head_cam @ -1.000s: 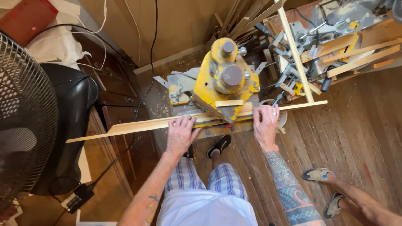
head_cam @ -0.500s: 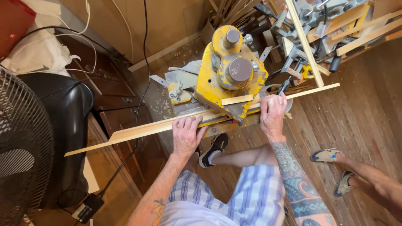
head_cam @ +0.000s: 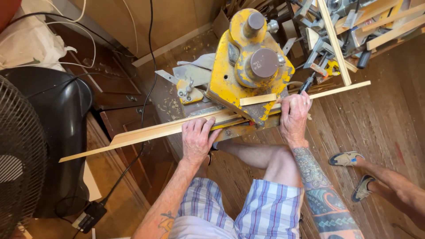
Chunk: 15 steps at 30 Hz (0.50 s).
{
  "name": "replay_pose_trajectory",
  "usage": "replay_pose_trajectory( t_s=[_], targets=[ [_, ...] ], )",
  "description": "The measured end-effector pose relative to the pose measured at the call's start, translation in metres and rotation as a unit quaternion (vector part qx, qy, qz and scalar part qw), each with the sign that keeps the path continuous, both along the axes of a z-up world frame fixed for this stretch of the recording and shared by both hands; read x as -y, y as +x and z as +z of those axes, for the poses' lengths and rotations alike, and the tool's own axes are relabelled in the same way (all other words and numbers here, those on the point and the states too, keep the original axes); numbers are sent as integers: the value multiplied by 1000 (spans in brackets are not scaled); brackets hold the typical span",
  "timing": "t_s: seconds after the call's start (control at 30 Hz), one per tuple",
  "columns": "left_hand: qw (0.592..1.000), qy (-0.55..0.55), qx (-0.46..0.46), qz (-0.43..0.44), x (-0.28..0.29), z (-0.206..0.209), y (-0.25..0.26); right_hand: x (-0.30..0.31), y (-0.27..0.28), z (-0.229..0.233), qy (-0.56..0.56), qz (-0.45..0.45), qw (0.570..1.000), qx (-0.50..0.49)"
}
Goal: Inspecting, marking, and feeding wooden strips into a woodworking machine
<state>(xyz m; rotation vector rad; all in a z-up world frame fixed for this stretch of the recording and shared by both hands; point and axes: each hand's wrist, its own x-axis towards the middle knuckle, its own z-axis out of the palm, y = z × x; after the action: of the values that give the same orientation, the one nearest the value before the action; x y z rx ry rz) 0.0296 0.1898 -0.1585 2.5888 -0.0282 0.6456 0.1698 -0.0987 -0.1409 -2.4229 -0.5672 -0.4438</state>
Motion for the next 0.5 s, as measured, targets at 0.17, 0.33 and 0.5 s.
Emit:
replay_pose_trajectory(
  t_s=[0.17,0.33,0.5],
  targets=[
    [1000,-5,-9,-6,-1,0,-4,2,-2,-6,-6,7,1000,0],
    [1000,9,-1,0,0,5,-1,5,1,-6,-13,12,1000,18],
    [1000,2,0,-1,0,3,-4,7,-1,-8,-14,11,1000,25]
  ],
)
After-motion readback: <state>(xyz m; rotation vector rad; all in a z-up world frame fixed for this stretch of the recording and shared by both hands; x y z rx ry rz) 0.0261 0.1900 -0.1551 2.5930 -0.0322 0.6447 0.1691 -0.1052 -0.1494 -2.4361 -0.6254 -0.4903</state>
